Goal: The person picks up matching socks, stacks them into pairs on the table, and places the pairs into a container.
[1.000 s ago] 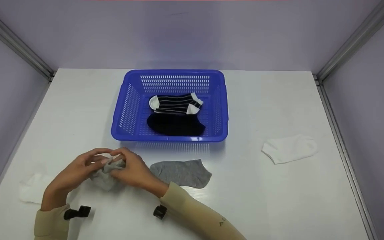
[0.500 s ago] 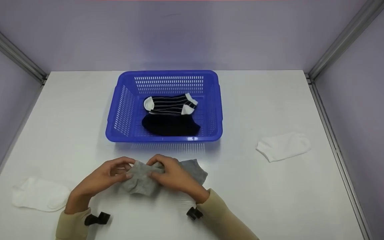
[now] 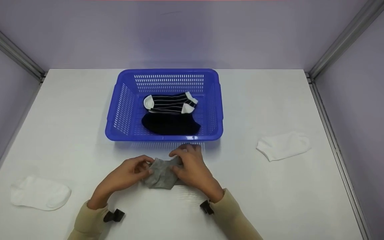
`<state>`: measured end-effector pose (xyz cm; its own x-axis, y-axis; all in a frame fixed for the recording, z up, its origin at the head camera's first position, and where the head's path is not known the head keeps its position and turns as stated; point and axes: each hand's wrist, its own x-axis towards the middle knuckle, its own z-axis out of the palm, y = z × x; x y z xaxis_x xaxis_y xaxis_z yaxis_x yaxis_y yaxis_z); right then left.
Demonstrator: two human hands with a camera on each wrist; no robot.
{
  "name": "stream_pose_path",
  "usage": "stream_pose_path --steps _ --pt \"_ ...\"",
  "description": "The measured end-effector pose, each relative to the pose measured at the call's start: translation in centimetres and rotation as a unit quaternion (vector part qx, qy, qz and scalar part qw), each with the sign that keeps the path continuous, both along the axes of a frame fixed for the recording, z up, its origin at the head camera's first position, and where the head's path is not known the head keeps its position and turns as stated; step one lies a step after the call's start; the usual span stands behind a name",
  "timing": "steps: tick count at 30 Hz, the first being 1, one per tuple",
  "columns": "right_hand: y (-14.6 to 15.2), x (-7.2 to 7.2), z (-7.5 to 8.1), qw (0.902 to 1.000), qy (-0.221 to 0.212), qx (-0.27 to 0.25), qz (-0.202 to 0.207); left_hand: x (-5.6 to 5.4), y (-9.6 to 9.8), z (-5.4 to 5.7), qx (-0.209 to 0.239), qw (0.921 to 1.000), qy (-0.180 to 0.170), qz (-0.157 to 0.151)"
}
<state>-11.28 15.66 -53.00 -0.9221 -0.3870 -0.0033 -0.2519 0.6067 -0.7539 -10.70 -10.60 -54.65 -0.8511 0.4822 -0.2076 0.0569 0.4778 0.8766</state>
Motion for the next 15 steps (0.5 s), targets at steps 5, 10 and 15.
stream_pose_path --steps 5,10,15 --pt "-0.3 0.6 0.9 0.9997 -0.023 -0.005 -0.011 -0.1 0.6 -0.1 -0.027 0.9995 0.006 0.015" --pt "-0.7 1.7 1.7 0.9982 -0.057 -0.007 -0.015 0.1 0.9 0.3 -0.015 0.9998 0.000 0.014" --pt "-1.5 2.5 1.4 0.9943 -0.100 -0.037 -0.001 0.3 1.2 1.1 0.053 0.9971 -0.054 0.010"
